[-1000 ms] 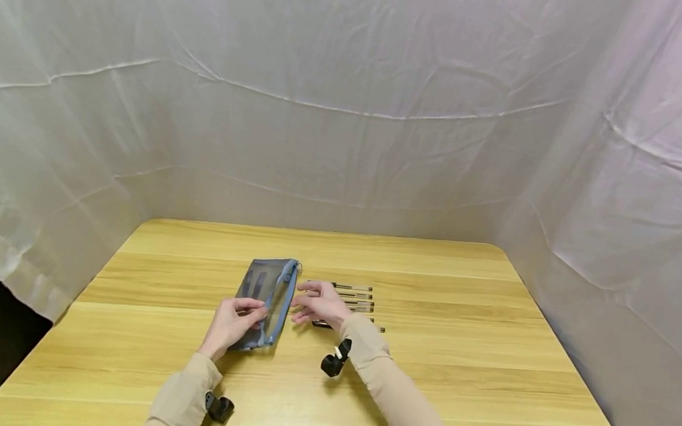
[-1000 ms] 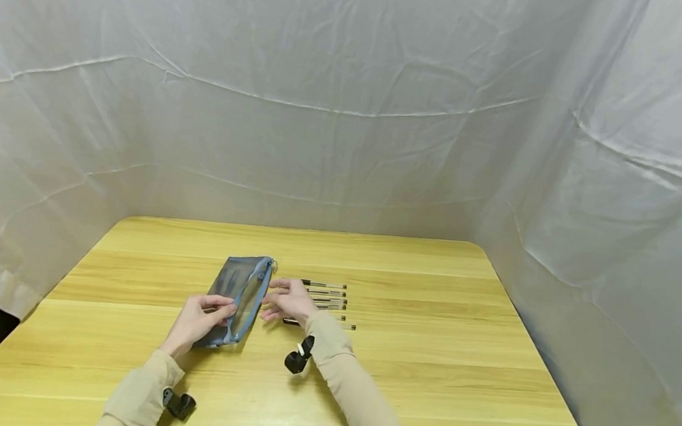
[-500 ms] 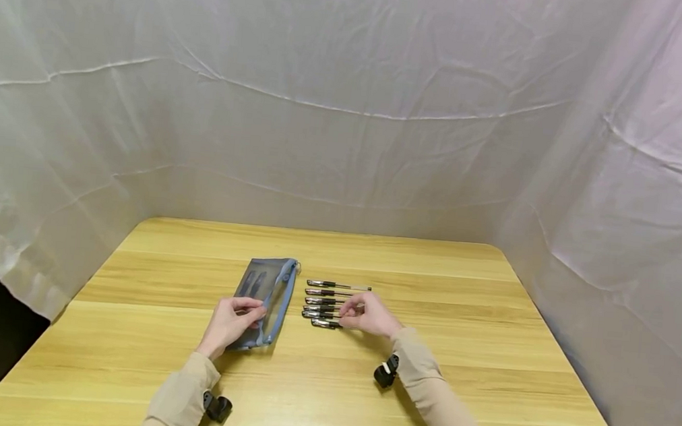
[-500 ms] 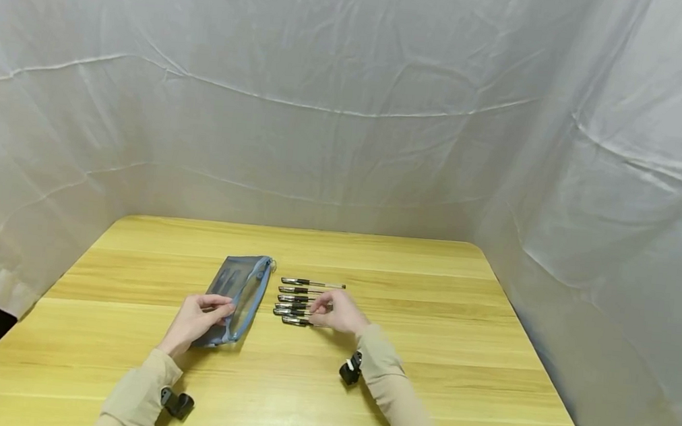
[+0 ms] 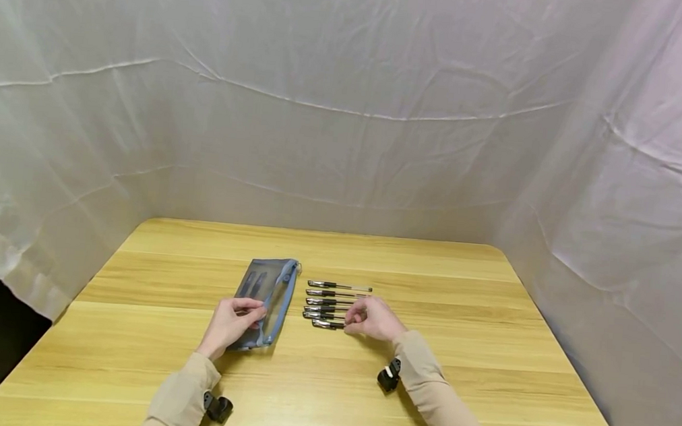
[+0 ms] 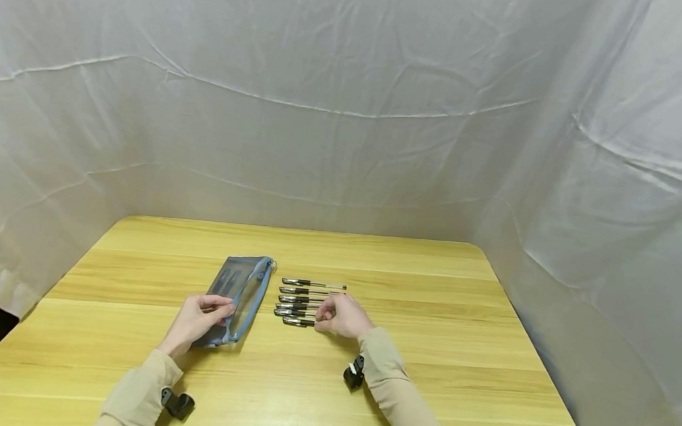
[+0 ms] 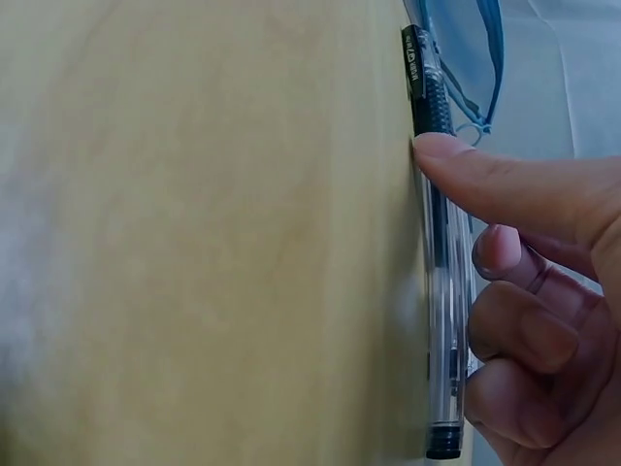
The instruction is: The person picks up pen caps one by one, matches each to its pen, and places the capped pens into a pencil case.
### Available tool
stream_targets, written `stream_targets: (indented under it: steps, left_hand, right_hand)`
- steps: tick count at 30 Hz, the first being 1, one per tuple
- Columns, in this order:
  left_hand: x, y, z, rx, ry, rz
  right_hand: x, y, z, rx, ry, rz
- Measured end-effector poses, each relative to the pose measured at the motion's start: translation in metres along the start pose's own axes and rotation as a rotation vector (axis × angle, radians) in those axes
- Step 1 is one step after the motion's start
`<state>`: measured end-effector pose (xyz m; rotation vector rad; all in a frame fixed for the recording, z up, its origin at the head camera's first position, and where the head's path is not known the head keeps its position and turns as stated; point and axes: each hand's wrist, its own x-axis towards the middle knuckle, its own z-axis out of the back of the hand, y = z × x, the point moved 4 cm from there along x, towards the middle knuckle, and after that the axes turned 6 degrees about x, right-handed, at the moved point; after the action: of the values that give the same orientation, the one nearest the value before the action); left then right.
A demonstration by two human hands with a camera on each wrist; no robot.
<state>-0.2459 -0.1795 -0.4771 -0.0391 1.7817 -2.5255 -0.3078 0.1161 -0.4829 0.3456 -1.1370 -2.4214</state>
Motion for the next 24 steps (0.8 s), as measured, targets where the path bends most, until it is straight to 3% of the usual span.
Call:
stream_targets:
  steps: [10,24]
  left_hand:
    - [-0.0001,0.0004,0.0000,-0.003,-0.002,-0.006]
    - [0.0019,0.0020,-0.0011,-0.002,-0.010,-0.002]
  right_hand:
    - [0.0003,-0.0011,0.0000,-0.093,-0.012,0.006]
    - [-0.0035,0.0009,0.0029,-0.057,-0.008,0.002]
